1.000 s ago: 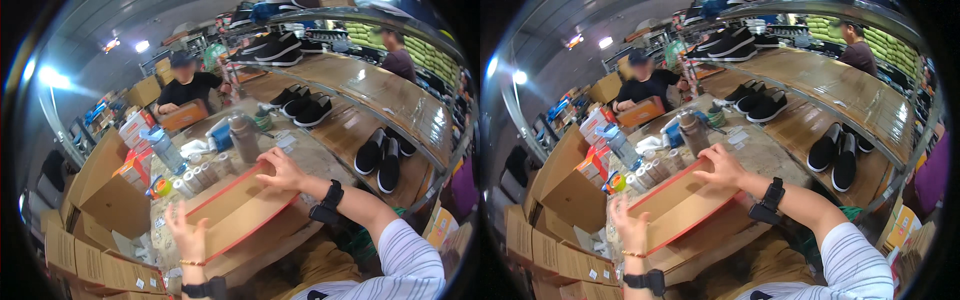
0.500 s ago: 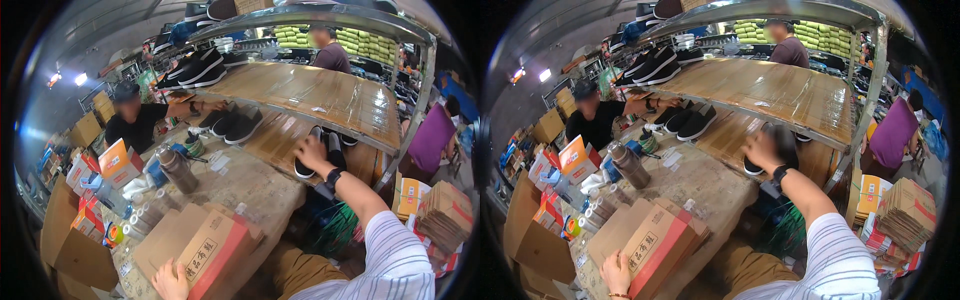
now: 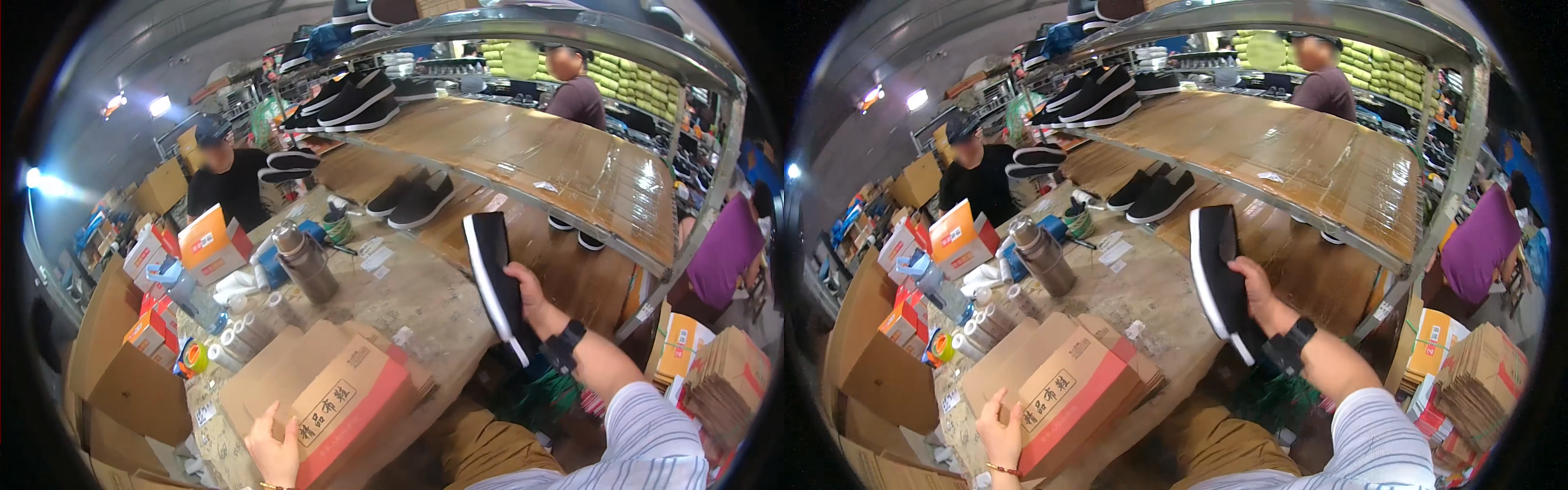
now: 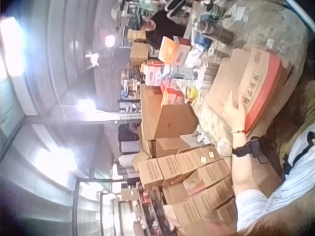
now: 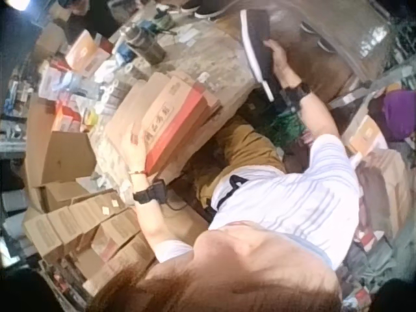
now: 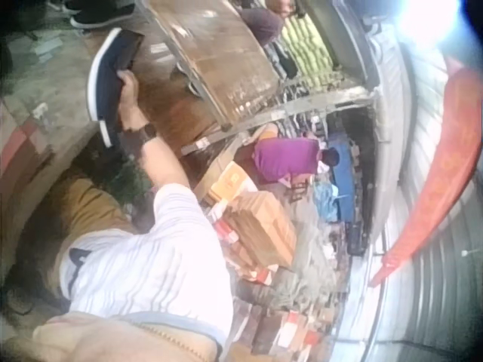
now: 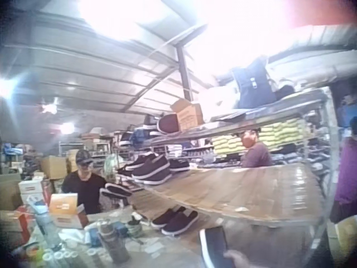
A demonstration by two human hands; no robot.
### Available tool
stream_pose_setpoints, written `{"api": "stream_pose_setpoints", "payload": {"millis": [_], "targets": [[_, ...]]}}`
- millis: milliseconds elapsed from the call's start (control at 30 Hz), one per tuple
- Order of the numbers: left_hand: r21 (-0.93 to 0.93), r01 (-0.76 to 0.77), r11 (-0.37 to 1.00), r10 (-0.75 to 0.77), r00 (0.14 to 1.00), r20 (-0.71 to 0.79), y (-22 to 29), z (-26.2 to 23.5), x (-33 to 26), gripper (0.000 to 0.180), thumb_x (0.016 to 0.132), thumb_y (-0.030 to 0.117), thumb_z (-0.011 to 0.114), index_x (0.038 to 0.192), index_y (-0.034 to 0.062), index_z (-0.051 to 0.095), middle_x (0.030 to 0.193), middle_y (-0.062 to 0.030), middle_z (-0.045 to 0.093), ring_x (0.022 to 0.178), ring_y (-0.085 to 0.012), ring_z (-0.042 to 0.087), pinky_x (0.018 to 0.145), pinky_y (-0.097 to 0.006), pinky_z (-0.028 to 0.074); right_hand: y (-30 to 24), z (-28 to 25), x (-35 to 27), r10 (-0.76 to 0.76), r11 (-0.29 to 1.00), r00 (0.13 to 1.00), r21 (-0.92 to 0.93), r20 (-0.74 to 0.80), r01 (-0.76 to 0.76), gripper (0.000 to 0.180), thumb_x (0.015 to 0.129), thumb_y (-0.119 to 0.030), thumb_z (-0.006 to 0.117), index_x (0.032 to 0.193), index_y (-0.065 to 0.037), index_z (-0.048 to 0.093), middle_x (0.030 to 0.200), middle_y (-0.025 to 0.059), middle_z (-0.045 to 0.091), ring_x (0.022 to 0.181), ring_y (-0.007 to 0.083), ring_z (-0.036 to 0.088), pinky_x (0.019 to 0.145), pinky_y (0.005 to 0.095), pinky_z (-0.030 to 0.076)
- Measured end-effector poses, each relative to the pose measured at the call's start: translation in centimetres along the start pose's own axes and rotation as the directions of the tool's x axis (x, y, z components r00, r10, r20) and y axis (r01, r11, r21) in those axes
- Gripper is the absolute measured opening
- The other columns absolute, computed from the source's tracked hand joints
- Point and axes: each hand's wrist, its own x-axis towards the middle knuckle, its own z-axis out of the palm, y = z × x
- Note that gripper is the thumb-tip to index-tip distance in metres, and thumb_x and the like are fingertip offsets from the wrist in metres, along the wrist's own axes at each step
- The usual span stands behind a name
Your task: The recorder is assembling cardboard boxes, placing pairs of black shoes inside them, and stacking the packed boxes into a larger container.
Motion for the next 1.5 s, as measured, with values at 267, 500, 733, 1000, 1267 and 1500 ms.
{"api": "stream_pose_setpoints", "payload": {"millis": [267,500,733,1000,1267,1500], "targets": [[0.378,-0.237,0.895,0.319,0.932,-0.17,0.1,2.1,-4.3,0.036,0.073,0.015,0.073,0.109,0.0109,0.069,0.083,-0.0043,0.055,0.083,-0.0232,0.05,0.08,-0.037,0.036,1.7,10.0,-8.5,0.161,0.867,0.882,0.364,0.443,-0.341,0.028,0.088,-0.015,0.06,0.113,-0.001,0.059,0.095,0.0077,0.065,0.087,0.0174,0.062,0.083,0.0285,0.051],[-0.325,-0.209,0.922,0.161,0.973,-0.167,4.8,5.1,-5.7,0.036,0.082,0.006,0.061,0.118,0.0047,0.063,0.098,-0.0097,0.061,0.091,-0.025,0.056,0.084,-0.037,0.045,2.9,15.0,-11.7,0.095,0.941,0.854,0.234,0.512,-0.245,0.03,0.09,-0.014,0.058,0.116,0.0,0.056,0.102,0.01,0.063,0.093,0.0191,0.062,0.085,0.0304,0.051],[-0.85,0.01,0.526,-0.02,1.0,-0.001,6.2,2.0,-2.7,0.058,0.081,-0.008,0.061,0.136,-0.0058,0.041,0.115,-0.011,0.059,0.1,-0.017,0.058,0.091,-0.029,0.046,2.6,20.9,-12.5,-0.051,0.997,0.846,0.076,0.531,0.012,0.031,0.092,-0.014,0.055,0.12,0.0,0.054,0.109,0.0123,0.062,0.098,0.0208,0.062,0.087,0.0322,0.052],[-0.228,-0.339,0.913,0.173,0.827,-0.535,1.4,0.6,-1.0,0.036,0.071,-0.007,0.069,0.107,0.0007,0.068,0.093,-0.015,0.064,0.086,-0.0286,0.062,0.075,-0.035,0.051,4.9,22.4,-8.5,0.097,0.804,0.749,0.392,0.655,-0.448,0.042,0.094,-0.008,0.051,0.134,0.0,0.042,0.133,0.015,0.05,0.112,0.0248,0.057,0.096,0.0355,0.049],[-0.12,-0.333,0.935,0.31,0.934,-0.176,-0.8,2.7,-1.8,0.026,0.071,-0.004,0.068,0.095,0.0062,0.071,0.09,-0.0131,0.066,0.083,-0.0291,0.064,0.076,-0.034,0.052,4.3,31.9,-6.1,-0.732,0.2,0.277,-0.193,0.623,0.961,0.015,0.071,0.003,0.066,0.083,0.0,0.056,0.099,0.0174,0.059,0.091,0.0338,0.058,0.078,0.0359,0.048],[0.274,-0.497,0.823,0.567,0.72,-0.399,-2.5,-2.9,-1.9,0.019,0.072,-0.002,0.069,0.089,0.0053,0.07,0.082,-0.0075,0.065,0.075,-0.0263,0.061,0.07,-0.034,0.05,7.3,28.2,-4.1,-0.386,0.096,0.167,-0.14,0.907,0.985,0.01,0.076,-0.012,0.062,0.085,-0.009,0.065,0.098,0.0103,0.061,0.093,0.0295,0.059,0.08,0.0409,0.047]]}}
